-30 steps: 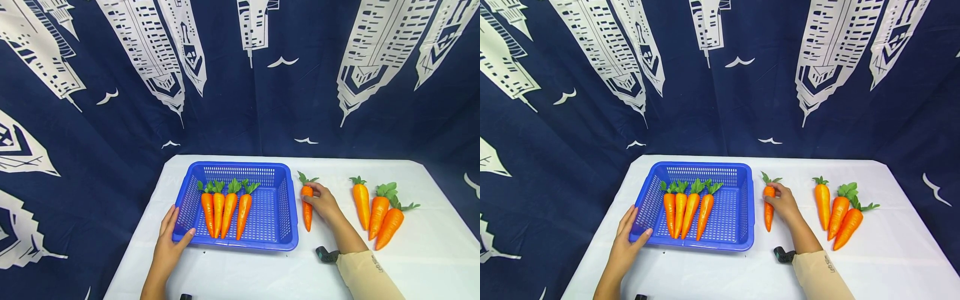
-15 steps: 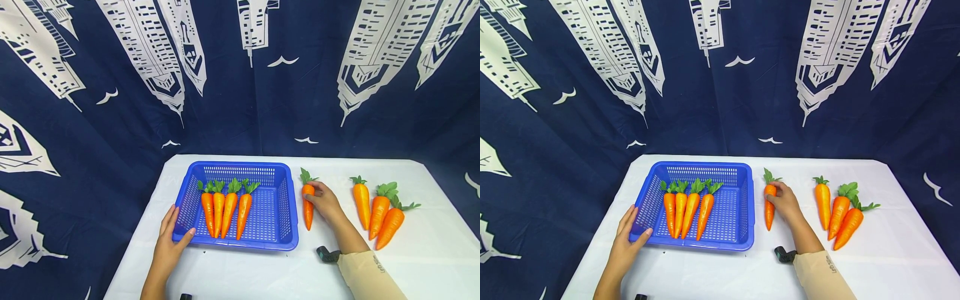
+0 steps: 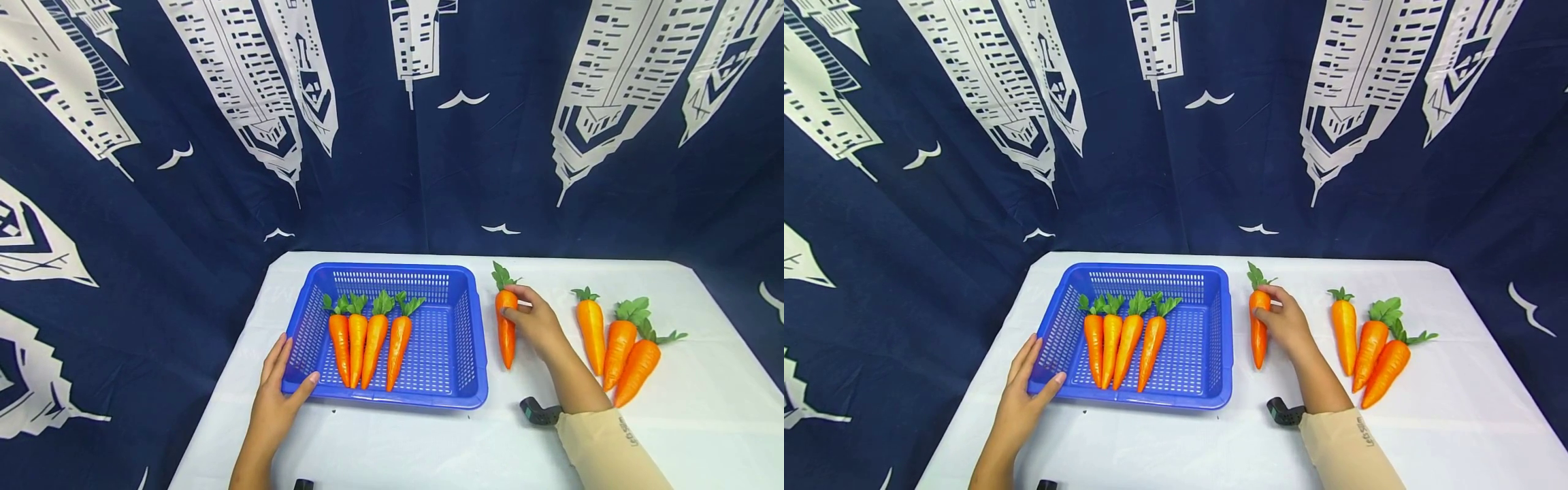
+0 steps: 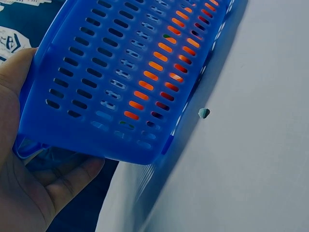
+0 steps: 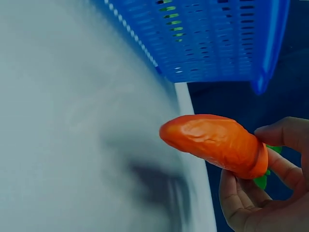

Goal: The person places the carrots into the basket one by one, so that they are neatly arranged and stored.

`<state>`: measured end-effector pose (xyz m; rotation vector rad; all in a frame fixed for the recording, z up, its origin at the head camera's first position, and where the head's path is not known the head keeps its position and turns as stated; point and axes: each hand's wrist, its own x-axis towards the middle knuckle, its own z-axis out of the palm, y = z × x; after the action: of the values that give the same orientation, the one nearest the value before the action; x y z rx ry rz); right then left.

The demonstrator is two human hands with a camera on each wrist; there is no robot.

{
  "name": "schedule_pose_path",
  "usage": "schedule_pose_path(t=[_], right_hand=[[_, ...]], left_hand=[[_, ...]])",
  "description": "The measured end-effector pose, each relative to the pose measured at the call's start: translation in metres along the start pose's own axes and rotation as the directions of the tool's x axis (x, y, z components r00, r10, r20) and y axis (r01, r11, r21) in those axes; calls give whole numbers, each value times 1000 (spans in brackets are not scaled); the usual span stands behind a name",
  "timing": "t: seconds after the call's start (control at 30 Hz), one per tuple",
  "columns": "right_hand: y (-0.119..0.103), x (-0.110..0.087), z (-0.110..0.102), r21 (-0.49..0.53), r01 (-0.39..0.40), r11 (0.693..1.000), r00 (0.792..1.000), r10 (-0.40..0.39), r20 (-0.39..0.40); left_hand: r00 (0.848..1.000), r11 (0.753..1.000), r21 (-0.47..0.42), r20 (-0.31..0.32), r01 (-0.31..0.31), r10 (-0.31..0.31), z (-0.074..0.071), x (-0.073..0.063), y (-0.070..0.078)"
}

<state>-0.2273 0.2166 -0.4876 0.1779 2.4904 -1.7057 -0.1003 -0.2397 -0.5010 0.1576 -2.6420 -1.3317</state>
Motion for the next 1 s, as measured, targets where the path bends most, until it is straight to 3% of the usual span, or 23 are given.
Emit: schedule_pose_path(t=[0.57, 1.0], right_hand=[[-36, -7, -9, -35, 89, 995, 995, -90, -31], [-72, -8, -13, -60, 203, 977, 979, -204, 0]], left_hand=[[1000, 1000, -3, 2, 4, -4, 0, 0, 0], [1000, 1000, -1, 12, 10, -10, 0, 0, -1]])
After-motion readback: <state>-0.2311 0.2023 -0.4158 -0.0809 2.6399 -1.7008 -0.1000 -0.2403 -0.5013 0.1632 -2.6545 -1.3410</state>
